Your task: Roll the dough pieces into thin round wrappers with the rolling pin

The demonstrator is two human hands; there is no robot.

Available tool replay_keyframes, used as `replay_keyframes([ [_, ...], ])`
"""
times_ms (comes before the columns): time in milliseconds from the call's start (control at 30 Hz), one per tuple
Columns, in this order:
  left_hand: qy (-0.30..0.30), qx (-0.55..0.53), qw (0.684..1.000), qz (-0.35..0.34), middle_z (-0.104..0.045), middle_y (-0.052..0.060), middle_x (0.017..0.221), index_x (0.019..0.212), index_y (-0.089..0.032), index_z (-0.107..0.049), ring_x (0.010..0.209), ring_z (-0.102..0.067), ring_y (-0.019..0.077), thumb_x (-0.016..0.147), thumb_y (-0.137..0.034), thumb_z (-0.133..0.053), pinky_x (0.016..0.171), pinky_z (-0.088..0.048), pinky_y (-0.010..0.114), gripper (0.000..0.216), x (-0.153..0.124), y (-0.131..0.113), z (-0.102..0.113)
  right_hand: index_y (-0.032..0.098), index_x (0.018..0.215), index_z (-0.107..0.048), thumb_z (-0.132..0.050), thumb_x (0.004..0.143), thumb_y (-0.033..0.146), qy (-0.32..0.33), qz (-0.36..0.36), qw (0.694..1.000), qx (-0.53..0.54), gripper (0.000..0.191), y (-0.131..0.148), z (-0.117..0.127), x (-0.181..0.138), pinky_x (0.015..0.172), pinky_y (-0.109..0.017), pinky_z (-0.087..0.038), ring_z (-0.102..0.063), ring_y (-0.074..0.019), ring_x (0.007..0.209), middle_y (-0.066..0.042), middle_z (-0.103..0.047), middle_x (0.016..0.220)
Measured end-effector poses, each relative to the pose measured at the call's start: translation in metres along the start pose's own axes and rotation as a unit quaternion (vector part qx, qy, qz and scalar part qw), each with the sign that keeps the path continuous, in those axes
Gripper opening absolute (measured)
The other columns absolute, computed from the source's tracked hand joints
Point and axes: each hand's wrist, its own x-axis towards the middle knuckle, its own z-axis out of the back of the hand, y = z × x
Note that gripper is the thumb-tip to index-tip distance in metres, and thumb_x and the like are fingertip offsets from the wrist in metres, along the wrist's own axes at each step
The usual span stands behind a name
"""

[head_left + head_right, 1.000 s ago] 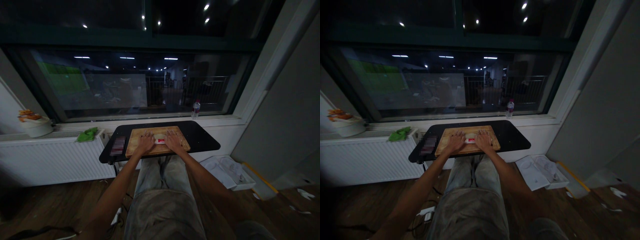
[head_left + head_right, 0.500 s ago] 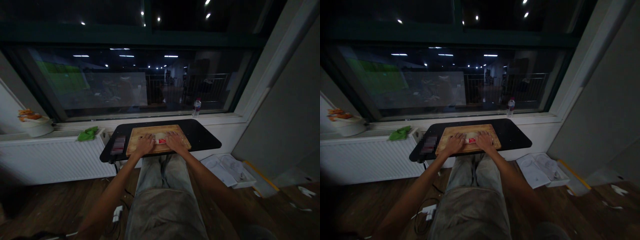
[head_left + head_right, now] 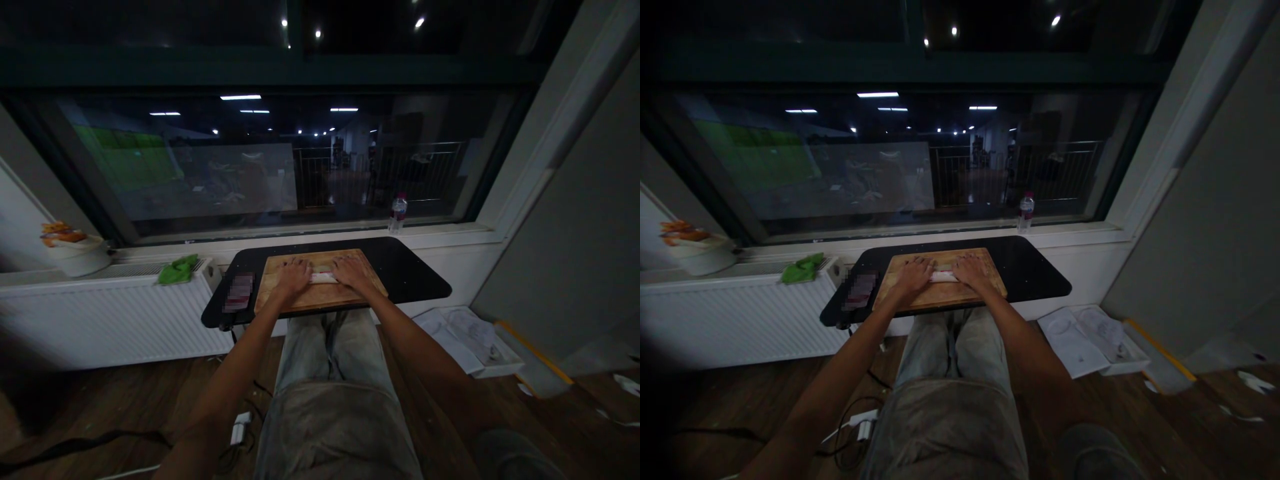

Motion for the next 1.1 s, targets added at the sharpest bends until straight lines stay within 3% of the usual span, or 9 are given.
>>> replay_keyframes([
  [167,-0.001,0.011,0.999,0.035,-0.073,0.02,0.144,0.142,-0.018,-0.07,0.136,-0.063,0.0365,0.115,-0.042,-0.047,0.117,-0.048,0.054,0.043,0.01,0.0,0.001,0.016,0.132,-0.083,-0.048,0.112,0.033,-0.003,-0.004,1.0,-0.002,0.044,-0.002,-0.001,0.005,0.114,-0.041,-0.051,-0.072,-0.0349,0.133,-0.018,-0.08,0.14],
  [467,0.014,0.068,0.998,-0.003,-0.072,0.021,0.141,0.143,-0.017,-0.07,0.134,-0.063,0.0373,0.115,-0.033,-0.045,0.112,-0.048,0.055,0.041,-0.003,-0.005,0.003,0.014,0.142,-0.078,-0.044,0.113,0.033,-0.004,0.005,1.0,-0.006,0.048,0.001,-0.001,-0.001,0.118,-0.043,-0.048,-0.069,-0.0348,0.137,-0.019,-0.077,0.146],
  [800,-0.008,0.021,0.998,0.052,-0.074,0.019,0.139,0.138,-0.018,-0.073,0.132,-0.063,0.0351,0.117,-0.035,-0.038,0.116,-0.045,0.053,0.044,-0.014,-0.016,0.008,0.018,0.139,-0.079,-0.041,0.117,0.037,-0.037,-0.006,0.999,-0.001,0.048,0.006,0.003,-0.015,0.121,-0.045,-0.045,-0.067,-0.0338,0.137,-0.017,-0.077,0.146],
  [967,-0.001,0.018,0.999,0.037,-0.075,0.02,0.138,0.138,-0.016,-0.073,0.134,-0.064,0.0359,0.117,-0.034,-0.038,0.116,-0.046,0.055,0.045,-0.014,-0.018,0.011,0.021,0.142,-0.076,-0.051,0.114,0.032,-0.089,0.107,0.985,0.1,0.039,-0.008,0.003,-0.025,0.129,-0.049,-0.036,-0.057,-0.0309,0.149,-0.013,-0.074,0.151],
  [1100,-0.013,-0.001,0.998,0.054,-0.076,0.02,0.14,0.138,-0.019,-0.075,0.132,-0.067,0.0375,0.118,-0.038,-0.036,0.115,-0.047,0.055,0.047,-0.01,-0.017,0.011,0.027,0.121,-0.081,-0.066,0.106,0.035,-0.105,0.201,0.955,0.192,0.022,-0.023,0.005,-0.033,0.129,-0.054,-0.038,-0.057,-0.0303,0.148,-0.009,-0.072,0.153],
])
